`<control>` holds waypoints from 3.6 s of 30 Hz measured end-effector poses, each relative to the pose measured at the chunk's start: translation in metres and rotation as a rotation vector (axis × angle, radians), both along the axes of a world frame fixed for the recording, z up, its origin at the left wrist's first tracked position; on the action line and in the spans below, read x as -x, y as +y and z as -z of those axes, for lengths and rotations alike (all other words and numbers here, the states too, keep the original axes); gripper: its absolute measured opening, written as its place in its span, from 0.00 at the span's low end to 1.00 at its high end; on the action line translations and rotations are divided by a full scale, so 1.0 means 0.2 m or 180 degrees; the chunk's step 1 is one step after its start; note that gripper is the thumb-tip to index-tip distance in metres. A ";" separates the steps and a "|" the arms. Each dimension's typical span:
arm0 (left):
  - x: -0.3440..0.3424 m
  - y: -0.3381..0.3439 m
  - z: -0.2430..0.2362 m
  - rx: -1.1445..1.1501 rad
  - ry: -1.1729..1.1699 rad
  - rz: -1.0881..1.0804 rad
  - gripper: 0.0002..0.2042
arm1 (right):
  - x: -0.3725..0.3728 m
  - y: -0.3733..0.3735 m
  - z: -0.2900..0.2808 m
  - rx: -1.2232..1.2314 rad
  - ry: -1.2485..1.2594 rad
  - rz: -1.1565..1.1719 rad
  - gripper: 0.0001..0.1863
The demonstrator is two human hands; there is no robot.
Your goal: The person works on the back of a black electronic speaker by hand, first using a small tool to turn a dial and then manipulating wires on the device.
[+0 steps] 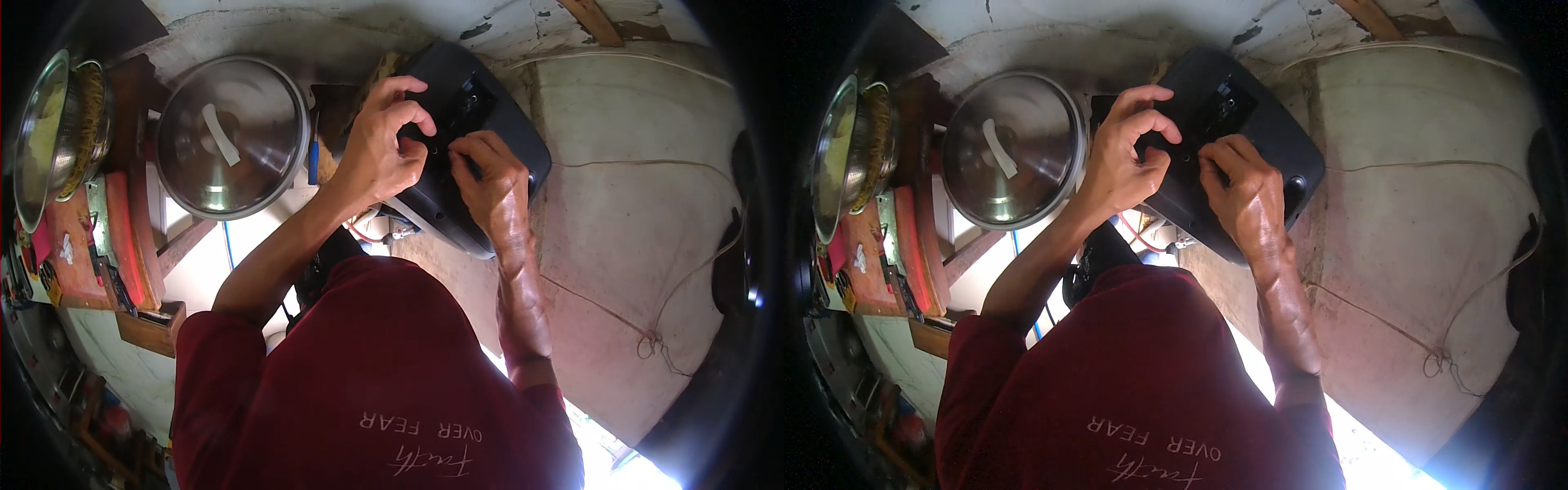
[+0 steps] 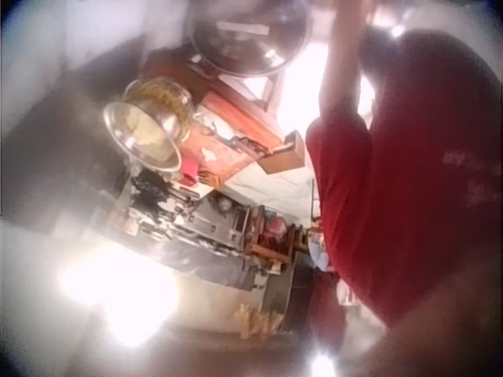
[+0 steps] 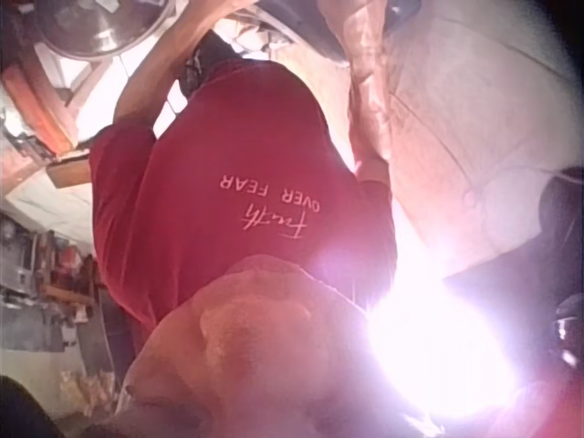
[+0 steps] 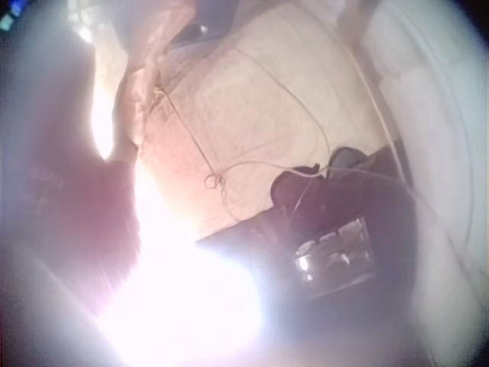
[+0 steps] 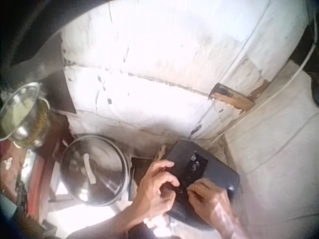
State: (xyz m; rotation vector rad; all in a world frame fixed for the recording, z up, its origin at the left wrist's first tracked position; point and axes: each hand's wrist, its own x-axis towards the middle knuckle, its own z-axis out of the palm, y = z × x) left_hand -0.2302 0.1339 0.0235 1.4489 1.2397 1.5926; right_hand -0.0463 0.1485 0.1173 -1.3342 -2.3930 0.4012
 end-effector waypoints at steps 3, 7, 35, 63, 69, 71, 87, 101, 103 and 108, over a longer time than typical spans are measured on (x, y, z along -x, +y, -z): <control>0.00 0.01 0.01 -0.0044 0.0032 0.0012 0.16 | -0.01 0.00 0.01 0.0030 0.0056 0.0024 0.07; 0.00 0.01 0.01 -0.0018 0.0063 0.0040 0.15 | -0.01 -0.01 0.01 0.0077 -0.0051 0.0054 0.07; -0.01 0.00 0.01 -0.0092 0.0145 -0.0048 0.15 | -0.06 0.00 -0.02 0.0207 -0.0246 -0.0118 0.04; -0.02 -0.01 -0.01 -0.0030 0.0249 -0.0065 0.14 | -0.05 0.04 0.00 0.0029 -0.0432 -0.0378 0.04; -0.03 -0.01 -0.01 -0.0028 0.0231 -0.0058 0.14 | -0.05 0.05 0.01 0.0003 -0.0396 -0.0445 0.05; -0.02 -0.01 -0.01 -0.0024 0.0228 -0.0053 0.14 | -0.05 0.04 0.01 0.0008 -0.0363 -0.0440 0.05; -0.02 0.00 0.01 -0.0190 0.0514 -0.0030 0.13 | -0.04 0.04 -0.06 0.0422 -0.0139 -0.0160 0.12; -0.10 -0.01 -0.02 -0.0189 0.1043 -0.0147 0.08 | -0.05 0.02 -0.12 0.0423 -0.0229 0.0145 0.13; -0.11 -0.01 -0.03 -0.0154 0.1026 -0.0160 0.08 | -0.10 0.03 -0.12 0.0412 -0.0351 0.0261 0.11; -0.11 -0.01 -0.02 -0.0146 0.1112 -0.0112 0.12 | -0.11 0.04 -0.14 0.0187 0.0073 0.0175 0.08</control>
